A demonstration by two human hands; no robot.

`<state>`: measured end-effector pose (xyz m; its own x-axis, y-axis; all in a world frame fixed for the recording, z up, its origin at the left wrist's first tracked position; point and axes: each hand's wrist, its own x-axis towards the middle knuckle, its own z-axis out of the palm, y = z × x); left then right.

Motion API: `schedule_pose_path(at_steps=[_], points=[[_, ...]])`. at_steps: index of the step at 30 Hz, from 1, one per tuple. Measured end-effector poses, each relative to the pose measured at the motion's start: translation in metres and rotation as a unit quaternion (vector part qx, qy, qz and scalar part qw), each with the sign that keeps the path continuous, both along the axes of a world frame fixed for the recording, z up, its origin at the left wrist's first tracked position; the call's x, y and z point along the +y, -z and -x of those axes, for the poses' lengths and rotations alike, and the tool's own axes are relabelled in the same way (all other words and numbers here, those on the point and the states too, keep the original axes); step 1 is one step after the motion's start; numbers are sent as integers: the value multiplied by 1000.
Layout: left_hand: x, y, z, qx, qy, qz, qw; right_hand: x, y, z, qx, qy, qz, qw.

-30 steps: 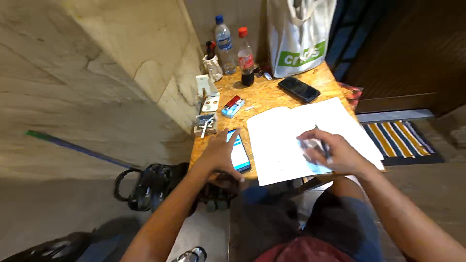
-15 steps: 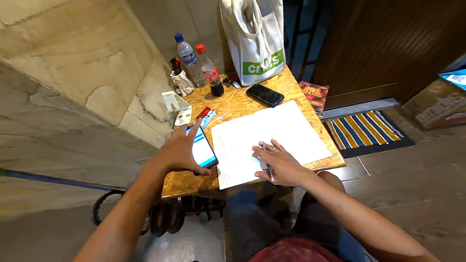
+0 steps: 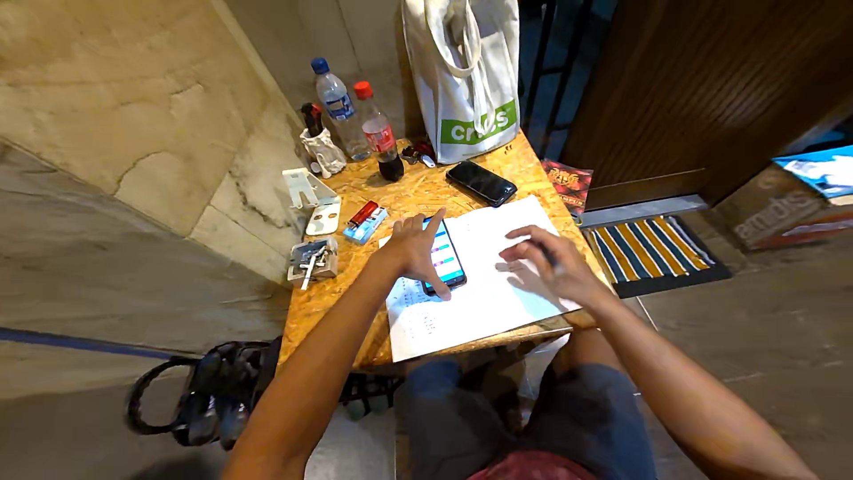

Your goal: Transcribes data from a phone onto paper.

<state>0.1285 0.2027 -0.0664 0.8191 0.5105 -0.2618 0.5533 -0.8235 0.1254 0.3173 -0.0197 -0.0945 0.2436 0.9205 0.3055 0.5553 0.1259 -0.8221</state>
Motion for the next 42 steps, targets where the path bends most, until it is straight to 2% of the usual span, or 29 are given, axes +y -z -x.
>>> schedule_pose_path(at_steps=[3, 6, 10, 14, 17, 20, 23, 27, 30, 33, 35, 37, 38, 40, 42], points=[[2, 5, 4, 2, -4, 6, 1000, 30, -23, -18, 165, 13, 23, 986], [10, -1, 4, -53, -9, 40, 998, 75, -25, -17, 231, 2, 22, 973], [43, -19, 7, -208, -13, 72, 975, 116, -4, -13, 215, 5, 81, 973], [66, -24, 23, -334, -21, 92, 938, 114, 7, -21, 225, 55, 110, 967], [70, -11, 32, -360, -55, 113, 925, 113, 7, -23, 247, 71, 119, 959], [71, 4, 37, -325, -67, 142, 933, 116, 8, -24, 236, 67, 124, 961], [73, 1, 42, -270, -90, 190, 940, 118, 10, -23, 222, 53, 130, 965], [77, -8, 47, -254, -121, 170, 944, 118, 7, -22, 209, 51, 151, 965], [72, -14, 53, -319, -112, 161, 927, 119, 9, -22, 196, 48, 151, 968], [65, -20, 56, -440, -54, 220, 869, 119, 13, -23, 191, 49, 140, 970], [63, -21, 57, -481, -6, 253, 839, 116, 13, -25, 188, 54, 111, 974], [64, -19, 57, -486, 22, 263, 833, 109, 11, -34, 181, 70, 33, 980], [64, -17, 56, -484, 27, 262, 835, 106, 7, -41, 183, 83, -24, 979], [66, -12, 54, -482, 33, 200, 853, 101, 0, -56, 197, 112, -146, 963], [69, -8, 53, -460, 32, 152, 874, 97, -5, -66, 202, 141, -228, 942]])
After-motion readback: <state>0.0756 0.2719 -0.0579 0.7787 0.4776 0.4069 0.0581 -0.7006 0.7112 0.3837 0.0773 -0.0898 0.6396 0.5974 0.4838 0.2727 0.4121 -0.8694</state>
